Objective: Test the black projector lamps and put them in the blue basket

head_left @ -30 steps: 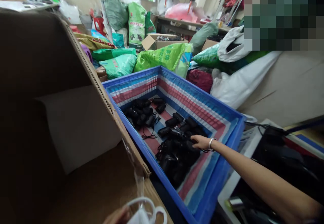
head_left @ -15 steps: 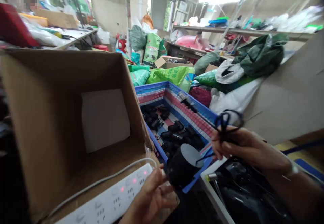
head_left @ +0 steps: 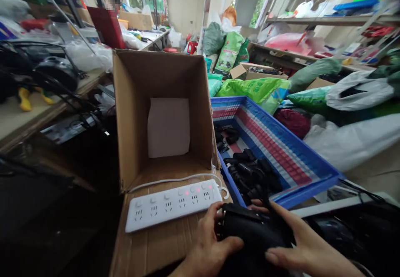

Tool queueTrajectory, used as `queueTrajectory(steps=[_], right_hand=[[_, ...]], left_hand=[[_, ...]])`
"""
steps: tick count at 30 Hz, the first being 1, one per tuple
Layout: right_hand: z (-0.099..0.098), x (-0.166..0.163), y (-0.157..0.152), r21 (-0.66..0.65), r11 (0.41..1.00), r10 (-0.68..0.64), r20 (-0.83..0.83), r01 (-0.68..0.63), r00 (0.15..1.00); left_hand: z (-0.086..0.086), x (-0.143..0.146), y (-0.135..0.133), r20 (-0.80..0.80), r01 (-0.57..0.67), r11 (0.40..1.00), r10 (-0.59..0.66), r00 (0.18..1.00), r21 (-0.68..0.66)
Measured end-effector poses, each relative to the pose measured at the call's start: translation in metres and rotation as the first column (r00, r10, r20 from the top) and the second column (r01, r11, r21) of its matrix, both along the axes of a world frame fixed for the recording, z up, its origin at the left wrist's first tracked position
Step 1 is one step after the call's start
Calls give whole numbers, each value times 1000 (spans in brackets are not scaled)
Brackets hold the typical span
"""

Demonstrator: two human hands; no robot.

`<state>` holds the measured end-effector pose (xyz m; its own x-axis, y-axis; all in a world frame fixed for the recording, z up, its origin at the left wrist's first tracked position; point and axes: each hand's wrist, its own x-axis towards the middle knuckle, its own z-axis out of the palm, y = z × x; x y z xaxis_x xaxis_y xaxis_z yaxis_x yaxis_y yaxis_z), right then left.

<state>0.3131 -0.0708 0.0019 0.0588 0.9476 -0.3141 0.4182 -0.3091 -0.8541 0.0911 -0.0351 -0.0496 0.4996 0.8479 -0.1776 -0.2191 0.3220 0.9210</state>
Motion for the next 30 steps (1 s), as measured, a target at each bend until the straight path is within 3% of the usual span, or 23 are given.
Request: queueTrajectory(steps=[4,8,11,13,15,16,18,20,25,27,30], right_hand=[[-5,-23,-1,121,993,-36,262,5,964],[-9,-49,2,197,980,-88,399,8,913],[-13,-61,7,225,971,-166,411,77,896],[-13,-64,12,212,969,-193,325,127,926],[-12,-60,21,133,971,-210,64,200,976],[-12,-56,26,70,962,-254,-122,264,959],[-14,-42,38,-119,909,-409,-435,399,802],[-21,-24,51,-243,827,-548,-550,507,630],[-46,7,62,-151,728,-598,-616,669,512],[-52,9,56,-121,752,-546,-664,648,510],[-54,8,42,19,910,-292,-680,415,672]], left_hand=[[0,-9,-6,-346,27,962,72,936,272],[-7,-11,-11,-398,-1,939,147,906,343],[-11,-10,-14,-400,-5,926,168,901,378],[-11,-11,-15,-432,35,922,147,890,385],[-8,-14,-17,-456,74,932,103,884,355],[-5,-17,-17,-465,81,940,88,881,331],[2,-26,-18,-480,81,957,65,875,278],[11,-37,-18,-493,77,965,59,868,251],[40,-65,-14,-457,101,983,-18,889,156],[50,-77,-13,-417,55,989,7,909,135],[59,-97,-11,-328,-81,994,101,939,75]])
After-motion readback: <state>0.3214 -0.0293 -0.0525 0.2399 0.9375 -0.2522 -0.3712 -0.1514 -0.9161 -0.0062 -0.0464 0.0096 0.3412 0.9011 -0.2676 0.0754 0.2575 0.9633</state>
